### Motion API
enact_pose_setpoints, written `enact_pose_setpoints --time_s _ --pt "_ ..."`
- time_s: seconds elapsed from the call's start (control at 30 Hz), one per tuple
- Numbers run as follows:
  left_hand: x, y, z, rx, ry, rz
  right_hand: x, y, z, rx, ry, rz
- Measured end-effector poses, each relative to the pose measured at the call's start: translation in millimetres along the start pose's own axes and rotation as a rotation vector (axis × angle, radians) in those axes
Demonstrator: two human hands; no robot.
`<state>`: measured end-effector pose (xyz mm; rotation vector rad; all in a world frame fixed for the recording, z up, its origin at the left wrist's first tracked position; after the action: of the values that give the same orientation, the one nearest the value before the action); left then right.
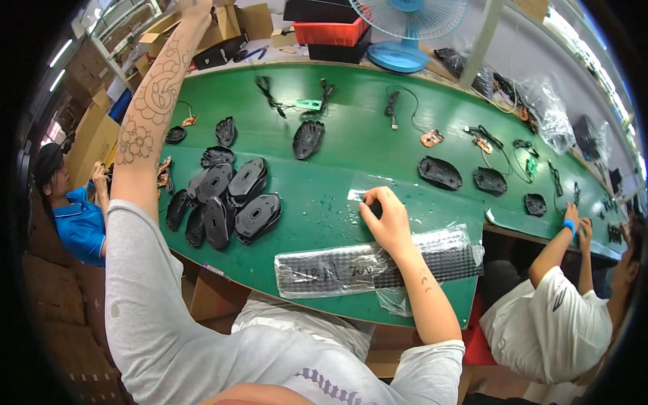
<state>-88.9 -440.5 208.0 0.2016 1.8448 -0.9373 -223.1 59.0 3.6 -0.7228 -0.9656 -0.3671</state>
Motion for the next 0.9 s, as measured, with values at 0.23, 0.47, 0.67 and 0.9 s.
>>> enact_pose_setpoints --time_s 0.23,0.47,0.67,0.9 --pt "-61 -94 -16 0.095 -0.242 -0.313 10 -11 -26 0.081 -0.052 0.010" --pt "94 -18 101 0.070 -0.458 0.423 18 -12 -25 0.052 -0.044 0.058" --pt "174 27 98 0.160 -0.807 0.461 14 -9 -19 0.046 -0.032 0.008" --pt "197 30 98 0.213 -1.390 0.207 17 -10 -23 0.045 -0.053 0.025"
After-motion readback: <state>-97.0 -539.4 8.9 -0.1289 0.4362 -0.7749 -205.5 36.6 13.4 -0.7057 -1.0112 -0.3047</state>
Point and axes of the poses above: each hand's wrist, its own y-axis away from the middle knuckle, its own z-axis out of the back of the hand, x = y × z, the point moved 9 cm from there along -y, towards the middle knuckle, and after that the axes turned 8 degrees about -y, right-handed, at the moved point
